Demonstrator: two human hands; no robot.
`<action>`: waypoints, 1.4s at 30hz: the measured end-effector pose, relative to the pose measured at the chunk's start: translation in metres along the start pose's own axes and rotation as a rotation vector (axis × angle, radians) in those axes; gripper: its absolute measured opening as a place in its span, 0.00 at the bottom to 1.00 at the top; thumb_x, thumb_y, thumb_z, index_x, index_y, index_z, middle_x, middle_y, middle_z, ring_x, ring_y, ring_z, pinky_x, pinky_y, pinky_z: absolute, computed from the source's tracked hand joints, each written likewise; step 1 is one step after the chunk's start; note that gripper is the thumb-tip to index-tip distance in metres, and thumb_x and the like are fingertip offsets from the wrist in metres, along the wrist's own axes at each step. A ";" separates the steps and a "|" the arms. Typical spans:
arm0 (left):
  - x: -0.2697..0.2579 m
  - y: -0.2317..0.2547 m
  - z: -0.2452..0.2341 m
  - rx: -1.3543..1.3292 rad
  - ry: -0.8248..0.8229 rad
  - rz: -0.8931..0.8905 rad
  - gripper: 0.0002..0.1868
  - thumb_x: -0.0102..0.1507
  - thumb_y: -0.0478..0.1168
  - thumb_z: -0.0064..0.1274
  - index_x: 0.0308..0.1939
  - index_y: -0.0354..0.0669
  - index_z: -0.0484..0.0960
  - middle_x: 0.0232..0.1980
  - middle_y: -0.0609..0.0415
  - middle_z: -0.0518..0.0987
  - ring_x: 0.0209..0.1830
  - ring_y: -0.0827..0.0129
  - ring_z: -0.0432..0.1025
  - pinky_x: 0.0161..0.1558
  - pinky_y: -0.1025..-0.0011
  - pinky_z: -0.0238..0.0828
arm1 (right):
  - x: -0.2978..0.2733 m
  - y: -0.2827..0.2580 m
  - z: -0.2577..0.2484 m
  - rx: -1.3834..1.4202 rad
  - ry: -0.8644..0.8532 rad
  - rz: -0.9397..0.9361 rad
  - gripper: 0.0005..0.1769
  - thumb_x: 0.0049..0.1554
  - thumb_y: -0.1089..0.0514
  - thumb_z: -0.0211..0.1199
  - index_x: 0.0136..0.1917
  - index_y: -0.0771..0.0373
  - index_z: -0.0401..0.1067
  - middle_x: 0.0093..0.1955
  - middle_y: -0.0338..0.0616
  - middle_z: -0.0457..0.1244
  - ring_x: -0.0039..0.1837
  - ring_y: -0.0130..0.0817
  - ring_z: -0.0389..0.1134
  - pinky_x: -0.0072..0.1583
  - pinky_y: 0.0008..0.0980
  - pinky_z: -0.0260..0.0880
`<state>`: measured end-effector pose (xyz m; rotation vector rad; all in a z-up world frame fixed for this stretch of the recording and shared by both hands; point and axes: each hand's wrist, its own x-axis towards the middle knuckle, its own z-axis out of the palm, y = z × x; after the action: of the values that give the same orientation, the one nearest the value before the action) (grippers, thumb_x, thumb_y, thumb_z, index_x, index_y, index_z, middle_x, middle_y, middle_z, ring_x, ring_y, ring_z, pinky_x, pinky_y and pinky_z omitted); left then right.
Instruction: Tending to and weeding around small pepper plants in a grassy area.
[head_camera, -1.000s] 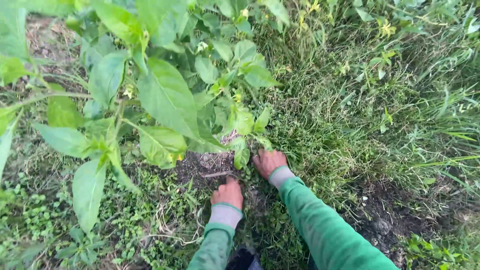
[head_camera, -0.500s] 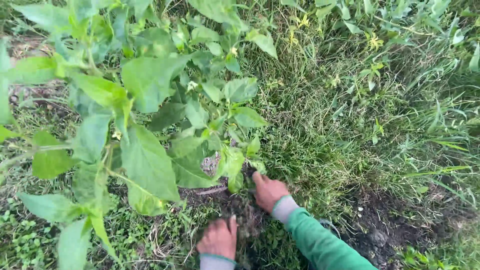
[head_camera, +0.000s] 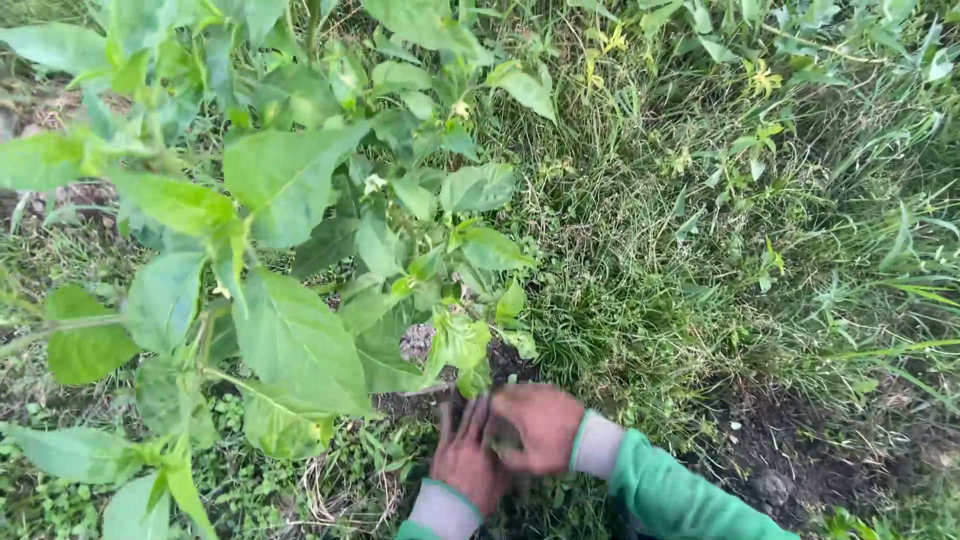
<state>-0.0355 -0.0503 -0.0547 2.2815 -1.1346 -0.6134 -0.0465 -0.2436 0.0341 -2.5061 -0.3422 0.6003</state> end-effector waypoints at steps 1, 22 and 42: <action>-0.005 -0.001 0.001 -0.083 0.068 0.064 0.40 0.59 0.52 0.57 0.70 0.36 0.64 0.74 0.32 0.61 0.77 0.37 0.54 0.71 0.34 0.39 | 0.008 0.007 -0.008 0.036 0.149 -0.022 0.30 0.50 0.40 0.67 0.57 0.62 0.67 0.53 0.57 0.65 0.53 0.56 0.70 0.57 0.52 0.72; 0.036 0.040 -0.027 0.098 -0.225 0.171 0.43 0.61 0.63 0.52 0.71 0.41 0.62 0.79 0.34 0.51 0.81 0.40 0.42 0.74 0.37 0.27 | 0.029 0.143 0.015 0.202 0.916 0.680 0.15 0.59 0.57 0.66 0.57 0.62 0.68 0.52 0.51 0.70 0.52 0.45 0.72 0.54 0.45 0.72; 0.074 -0.018 -0.070 0.442 -0.276 -0.088 0.41 0.65 0.62 0.41 0.80 0.57 0.51 0.84 0.50 0.46 0.82 0.43 0.32 0.75 0.39 0.21 | 0.037 0.207 -0.049 0.023 0.656 0.827 0.19 0.66 0.50 0.54 0.65 0.60 0.60 0.51 0.61 0.66 0.48 0.61 0.70 0.51 0.59 0.72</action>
<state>0.0575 -0.0850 -0.0243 2.6912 -1.4209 -0.7961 0.0336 -0.4227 -0.0558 -2.5786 0.9623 0.0240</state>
